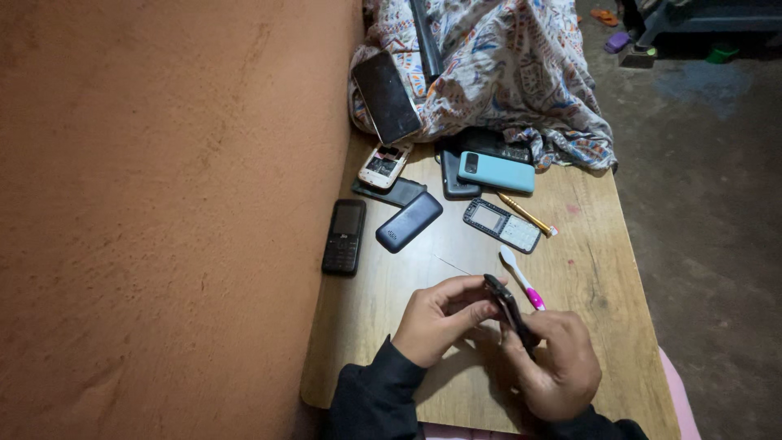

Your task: The person cleans a mobile phone circuit board using a toothbrush, then reassembles the phone by inserting the board into the casing and attaching the back cover. The person handles the phone components and tools on a wooden table.

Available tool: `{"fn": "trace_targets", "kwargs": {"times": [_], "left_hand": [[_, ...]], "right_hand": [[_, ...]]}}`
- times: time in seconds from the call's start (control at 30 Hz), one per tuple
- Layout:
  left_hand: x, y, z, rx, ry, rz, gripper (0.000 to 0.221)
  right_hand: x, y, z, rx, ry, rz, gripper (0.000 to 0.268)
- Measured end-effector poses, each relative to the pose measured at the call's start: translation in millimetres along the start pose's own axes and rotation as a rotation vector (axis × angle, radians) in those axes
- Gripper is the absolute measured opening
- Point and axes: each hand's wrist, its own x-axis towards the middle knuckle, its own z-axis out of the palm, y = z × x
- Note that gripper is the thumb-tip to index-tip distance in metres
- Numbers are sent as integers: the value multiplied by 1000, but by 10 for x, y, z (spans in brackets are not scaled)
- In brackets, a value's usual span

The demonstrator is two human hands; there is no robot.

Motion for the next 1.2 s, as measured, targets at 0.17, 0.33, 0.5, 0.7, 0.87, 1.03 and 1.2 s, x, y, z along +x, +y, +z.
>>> {"fn": "trace_targets", "kwargs": {"times": [0.17, 0.33, 0.5, 0.7, 0.87, 1.03, 1.2], "left_hand": [[-14, -51, -78, 59, 16, 3, 28], [9, -72, -89, 62, 49, 15, 24], [21, -83, -90, 17, -11, -11, 27], [-1, -53, -114, -36, -82, -211, 36], [97, -106, -179, 23, 91, -209, 37], [150, -131, -309, -139, 396, -86, 33], [158, -125, -383, -137, 516, -38, 32]], "right_hand": [[1, -19, 19, 119, 1, -8, 20], [-24, 124, 74, 315, -77, 156, 12], [-211, 451, 164, 556, -142, 455, 13], [-242, 617, 229, 636, -239, 600, 24], [24, 300, 135, 384, -374, 705, 22], [398, 17, -166, -98, -307, 261, 23], [862, 17, -145, -333, -339, 119, 29]]}}
